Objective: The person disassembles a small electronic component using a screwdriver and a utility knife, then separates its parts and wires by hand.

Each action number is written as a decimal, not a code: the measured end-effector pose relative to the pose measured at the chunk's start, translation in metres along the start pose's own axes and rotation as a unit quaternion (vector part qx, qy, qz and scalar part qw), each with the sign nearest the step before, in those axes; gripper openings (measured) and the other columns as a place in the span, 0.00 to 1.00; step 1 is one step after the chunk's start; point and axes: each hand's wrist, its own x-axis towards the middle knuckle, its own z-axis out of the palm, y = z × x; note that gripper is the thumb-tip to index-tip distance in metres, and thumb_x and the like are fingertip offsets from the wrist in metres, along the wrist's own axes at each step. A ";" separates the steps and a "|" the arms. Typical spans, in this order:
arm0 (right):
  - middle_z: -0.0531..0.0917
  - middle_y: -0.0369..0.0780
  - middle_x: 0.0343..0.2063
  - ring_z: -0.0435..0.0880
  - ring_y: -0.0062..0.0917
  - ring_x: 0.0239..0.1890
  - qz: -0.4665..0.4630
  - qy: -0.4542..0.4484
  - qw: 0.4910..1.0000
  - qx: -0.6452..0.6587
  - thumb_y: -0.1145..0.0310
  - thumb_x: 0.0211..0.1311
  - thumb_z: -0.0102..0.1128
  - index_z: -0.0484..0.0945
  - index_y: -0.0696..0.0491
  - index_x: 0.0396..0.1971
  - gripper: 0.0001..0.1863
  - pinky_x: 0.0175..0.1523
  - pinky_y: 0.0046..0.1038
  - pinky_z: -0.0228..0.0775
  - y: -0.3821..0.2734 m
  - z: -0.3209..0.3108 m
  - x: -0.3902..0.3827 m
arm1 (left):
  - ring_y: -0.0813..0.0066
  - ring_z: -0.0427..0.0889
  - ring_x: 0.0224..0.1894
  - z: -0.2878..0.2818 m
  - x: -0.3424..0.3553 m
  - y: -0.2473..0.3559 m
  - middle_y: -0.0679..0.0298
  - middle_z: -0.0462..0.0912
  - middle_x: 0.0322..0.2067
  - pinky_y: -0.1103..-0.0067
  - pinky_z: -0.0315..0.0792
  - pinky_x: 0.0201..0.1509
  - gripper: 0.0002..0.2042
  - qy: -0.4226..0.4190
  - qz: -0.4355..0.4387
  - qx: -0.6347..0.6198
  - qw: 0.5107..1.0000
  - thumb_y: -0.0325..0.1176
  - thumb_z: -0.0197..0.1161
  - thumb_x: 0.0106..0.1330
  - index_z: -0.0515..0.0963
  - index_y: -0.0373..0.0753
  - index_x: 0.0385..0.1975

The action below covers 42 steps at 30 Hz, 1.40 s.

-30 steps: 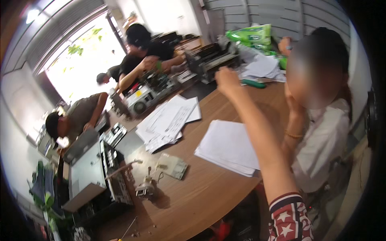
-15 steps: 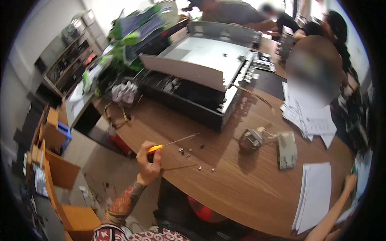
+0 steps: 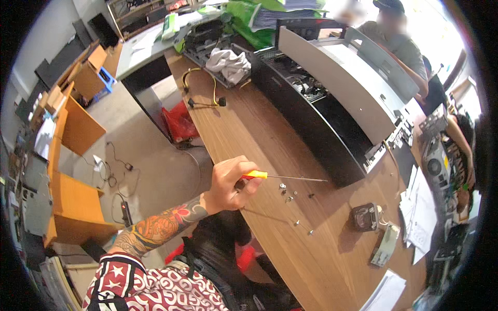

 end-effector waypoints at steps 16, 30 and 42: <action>0.84 0.44 0.33 0.81 0.29 0.26 0.047 -0.094 0.660 0.744 0.58 0.67 0.56 0.77 0.56 0.49 0.19 0.30 0.29 0.75 -0.182 -0.381 -0.155 | 0.57 0.79 0.25 -0.008 0.006 0.002 0.58 0.79 0.24 0.68 0.71 0.30 0.09 -0.046 -0.025 -0.023 0.998 0.34 0.69 0.57 0.79 0.39 0.32; 0.79 0.46 0.32 0.68 0.18 0.13 0.116 -0.356 0.173 0.911 0.54 0.78 0.49 0.66 0.56 0.62 0.24 0.16 0.20 0.59 -0.283 -0.530 -0.474 | 0.59 0.76 0.27 0.009 0.002 0.081 0.59 0.76 0.25 0.70 0.69 0.30 0.11 -0.199 -0.004 -0.209 0.957 0.24 0.74 0.53 0.78 0.38 0.32; 0.80 0.42 0.38 0.76 0.19 0.29 0.039 -0.222 0.671 0.706 0.62 0.72 0.59 0.73 0.57 0.64 0.25 0.30 0.21 0.68 -0.264 -0.505 -0.472 | 0.63 0.74 0.25 0.045 -0.012 0.108 0.64 0.74 0.23 0.70 0.67 0.29 0.10 -0.302 -0.004 -0.197 0.933 0.31 0.74 0.53 0.84 0.43 0.35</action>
